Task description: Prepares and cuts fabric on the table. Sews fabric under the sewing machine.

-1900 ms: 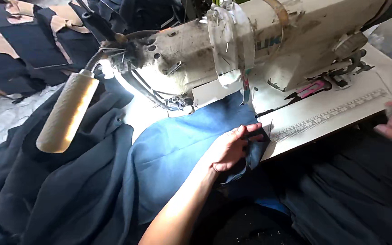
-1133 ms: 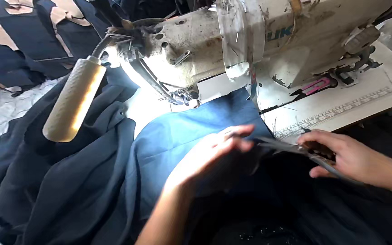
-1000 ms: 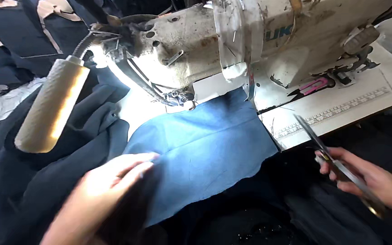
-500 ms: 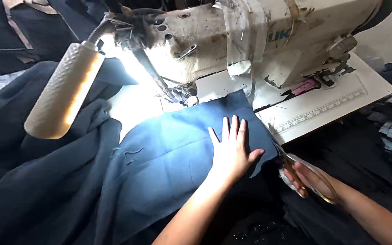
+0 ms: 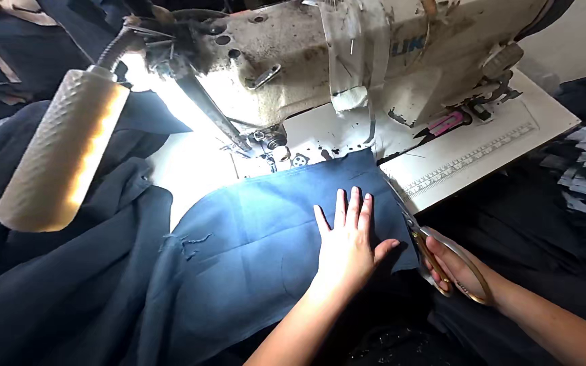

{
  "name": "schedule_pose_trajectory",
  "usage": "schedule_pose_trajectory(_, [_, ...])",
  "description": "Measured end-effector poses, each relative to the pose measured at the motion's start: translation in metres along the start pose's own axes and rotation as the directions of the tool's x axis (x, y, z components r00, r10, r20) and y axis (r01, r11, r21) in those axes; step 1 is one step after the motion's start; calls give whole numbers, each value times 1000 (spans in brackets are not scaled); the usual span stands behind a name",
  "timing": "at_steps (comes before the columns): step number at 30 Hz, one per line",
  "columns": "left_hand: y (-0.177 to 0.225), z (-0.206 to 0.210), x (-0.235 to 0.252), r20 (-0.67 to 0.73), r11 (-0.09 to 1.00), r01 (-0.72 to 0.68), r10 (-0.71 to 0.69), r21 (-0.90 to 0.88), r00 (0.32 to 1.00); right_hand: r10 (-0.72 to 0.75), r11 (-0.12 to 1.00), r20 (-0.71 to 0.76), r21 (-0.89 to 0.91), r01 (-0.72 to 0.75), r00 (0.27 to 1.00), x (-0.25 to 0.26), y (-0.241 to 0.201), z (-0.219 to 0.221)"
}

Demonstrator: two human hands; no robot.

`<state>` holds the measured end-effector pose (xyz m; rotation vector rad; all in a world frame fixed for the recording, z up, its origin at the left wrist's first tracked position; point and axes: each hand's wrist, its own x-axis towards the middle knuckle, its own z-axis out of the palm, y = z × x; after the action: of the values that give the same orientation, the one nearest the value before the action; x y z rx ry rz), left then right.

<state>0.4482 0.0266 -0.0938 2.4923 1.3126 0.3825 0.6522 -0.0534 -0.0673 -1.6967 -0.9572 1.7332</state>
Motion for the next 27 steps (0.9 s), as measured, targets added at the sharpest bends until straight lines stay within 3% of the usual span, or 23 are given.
schedule_pose_trajectory(4, [0,-1,1,-2,1000,6,-6,-5,1000,-7,999,-93,37,11,996,-2,-2,14])
schedule_pose_trajectory(9, [-1,2,-1,-38,1000,-20,21,4,999,-12,990,2,137,12,1000,3,7,15])
schedule_pose_trajectory(14, [-1,6,-9,-80,998,-52,53,21,995,13,989,-136,149,8,991,7,-9,21])
schedule_pose_trajectory(21, [0,8,-25,-116,995,-99,99,6,988,-45,970,51,240,31,998,10,8,12])
schedule_pose_trajectory(27, [3,12,-33,-120,995,-102,103,10,987,-118,969,-91,207,135,989,14,8,19])
